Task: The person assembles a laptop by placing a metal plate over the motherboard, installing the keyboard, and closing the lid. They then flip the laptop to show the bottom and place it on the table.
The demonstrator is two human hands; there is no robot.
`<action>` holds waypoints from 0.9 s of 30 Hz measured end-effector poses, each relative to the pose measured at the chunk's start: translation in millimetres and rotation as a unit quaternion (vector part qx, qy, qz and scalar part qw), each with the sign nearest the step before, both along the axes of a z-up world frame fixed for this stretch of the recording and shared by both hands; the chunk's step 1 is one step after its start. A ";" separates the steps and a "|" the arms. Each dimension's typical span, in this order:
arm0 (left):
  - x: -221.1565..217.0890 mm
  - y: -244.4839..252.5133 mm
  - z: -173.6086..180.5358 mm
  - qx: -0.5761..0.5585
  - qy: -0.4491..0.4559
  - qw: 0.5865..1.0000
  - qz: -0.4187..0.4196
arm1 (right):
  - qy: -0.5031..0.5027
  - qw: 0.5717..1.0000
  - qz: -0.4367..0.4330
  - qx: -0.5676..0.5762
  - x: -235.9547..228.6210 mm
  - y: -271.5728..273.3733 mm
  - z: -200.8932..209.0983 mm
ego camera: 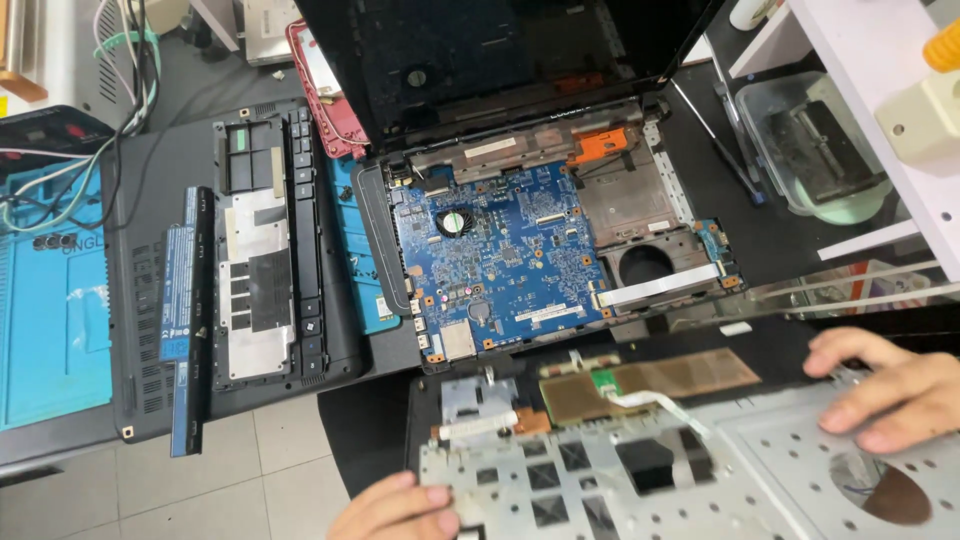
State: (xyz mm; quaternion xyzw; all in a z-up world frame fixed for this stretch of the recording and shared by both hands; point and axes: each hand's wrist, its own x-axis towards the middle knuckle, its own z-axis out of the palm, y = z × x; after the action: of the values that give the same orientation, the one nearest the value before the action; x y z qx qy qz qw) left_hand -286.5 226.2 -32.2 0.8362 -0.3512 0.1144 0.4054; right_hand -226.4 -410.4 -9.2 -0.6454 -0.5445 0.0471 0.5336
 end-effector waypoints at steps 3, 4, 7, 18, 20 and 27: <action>29.9 -20.2 33.1 0.002 -0.027 0.999 0.043 | 0.032 0.997 -0.069 -0.013 0.8 15.3 11.3; 35.8 -24.1 42.2 -0.007 -0.034 0.997 0.066 | 0.068 0.990 -0.122 -0.018 0.6 23.2 15.3; 61.5 -16.8 42.6 -0.044 -0.075 0.995 0.039 | 0.089 0.961 -0.253 -0.062 8.2 76.2 43.0; 90.3 -51.0 72.3 -0.065 -0.102 0.993 0.000 | 0.021 0.968 -0.226 -0.109 36.2 37.8 -3.2; 85.6 -51.5 68.8 -0.071 -0.078 0.994 -0.019 | 0.037 0.967 -0.234 -0.093 27.4 39.4 4.2; 73.6 -57.1 49.2 -0.126 0.052 0.990 -0.031 | 0.135 0.942 -0.237 -0.196 38.9 -17.7 14.0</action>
State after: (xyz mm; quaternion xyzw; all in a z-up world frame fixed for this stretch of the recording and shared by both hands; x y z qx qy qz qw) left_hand -212.9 169.1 17.0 0.7717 -0.3383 0.1011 0.5290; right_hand -187.5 -428.0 4.8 -0.8349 -0.2786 0.1119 0.4613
